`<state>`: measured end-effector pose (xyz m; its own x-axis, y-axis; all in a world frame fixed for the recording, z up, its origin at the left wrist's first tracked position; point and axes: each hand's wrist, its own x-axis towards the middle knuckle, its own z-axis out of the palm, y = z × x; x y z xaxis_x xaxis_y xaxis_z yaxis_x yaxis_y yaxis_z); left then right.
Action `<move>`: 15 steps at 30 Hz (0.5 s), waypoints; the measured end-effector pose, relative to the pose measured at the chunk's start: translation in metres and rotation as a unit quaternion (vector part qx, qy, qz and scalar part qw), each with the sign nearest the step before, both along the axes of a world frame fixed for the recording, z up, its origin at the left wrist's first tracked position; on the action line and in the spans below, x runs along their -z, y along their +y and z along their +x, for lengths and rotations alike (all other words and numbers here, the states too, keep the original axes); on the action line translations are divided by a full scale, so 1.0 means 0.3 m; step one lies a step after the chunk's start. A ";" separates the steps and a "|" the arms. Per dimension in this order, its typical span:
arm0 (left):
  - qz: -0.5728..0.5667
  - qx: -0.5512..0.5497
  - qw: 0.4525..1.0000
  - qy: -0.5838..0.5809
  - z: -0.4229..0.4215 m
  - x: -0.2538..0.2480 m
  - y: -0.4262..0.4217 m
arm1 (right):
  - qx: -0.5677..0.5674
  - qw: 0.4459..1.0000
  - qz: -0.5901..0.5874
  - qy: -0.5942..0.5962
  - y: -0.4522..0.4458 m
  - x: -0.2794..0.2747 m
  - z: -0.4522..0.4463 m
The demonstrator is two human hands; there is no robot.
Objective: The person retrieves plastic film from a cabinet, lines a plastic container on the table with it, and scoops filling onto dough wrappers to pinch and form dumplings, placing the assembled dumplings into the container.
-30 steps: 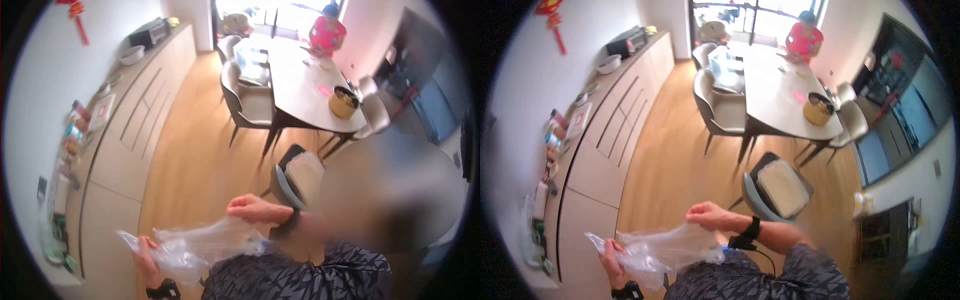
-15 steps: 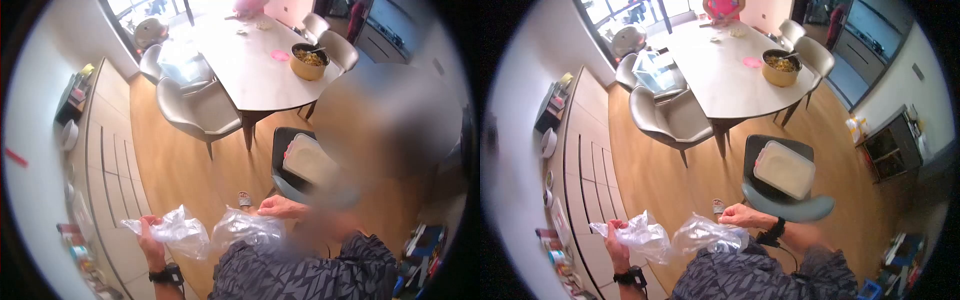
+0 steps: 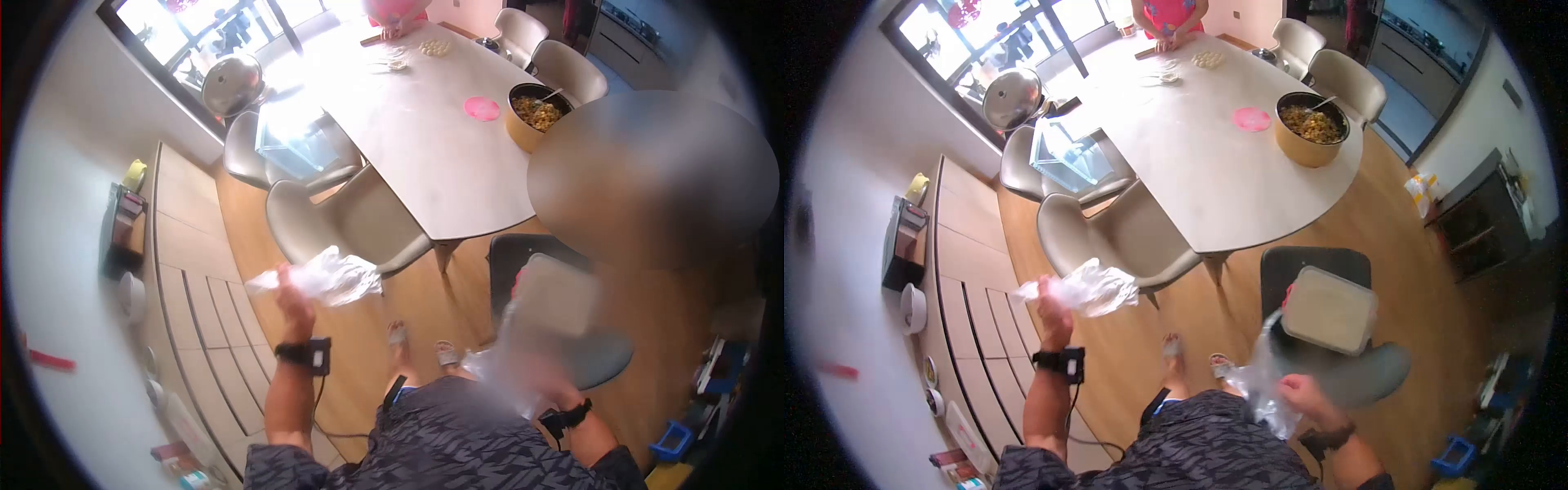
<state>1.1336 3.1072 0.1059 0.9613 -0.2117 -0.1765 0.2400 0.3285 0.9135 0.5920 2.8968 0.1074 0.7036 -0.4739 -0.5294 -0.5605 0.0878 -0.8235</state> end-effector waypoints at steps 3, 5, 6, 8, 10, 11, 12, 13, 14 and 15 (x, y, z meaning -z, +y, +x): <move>0.041 -0.048 0.998 0.028 0.190 0.139 -0.199 | 0.133 0.986 0.102 0.009 0.046 -0.062 0.068; 0.039 -0.055 0.997 0.043 0.317 0.278 -0.298 | 0.182 0.976 0.118 0.001 0.088 -0.106 0.148; 0.079 -0.028 0.991 0.100 0.347 0.260 -0.334 | 0.213 0.969 0.123 0.000 0.111 -0.119 0.193; 0.151 0.061 0.981 0.102 0.412 0.290 -0.369 | 0.282 0.951 0.124 0.018 0.160 -0.150 0.250; 0.247 0.151 0.950 0.115 0.502 0.347 -0.337 | 0.370 0.896 0.223 -0.102 0.235 -0.309 0.330; 0.318 0.166 0.929 0.093 0.551 0.372 -0.310 | 0.406 0.875 0.242 -0.105 0.248 -0.327 0.374; 0.388 0.181 0.901 0.072 0.594 0.377 -0.289 | 0.443 0.852 0.258 -0.109 0.259 -0.347 0.419; 0.379 0.163 0.911 -0.001 0.619 0.343 -0.249 | 0.474 0.843 0.248 -0.051 0.261 -0.307 0.449; 0.367 0.145 0.916 -0.074 0.646 0.312 -0.205 | 0.489 0.836 0.248 -0.032 0.258 -0.286 0.466; 0.461 0.095 0.861 -0.193 0.691 0.306 -0.158 | 0.504 0.827 0.249 -0.014 0.256 -0.265 0.483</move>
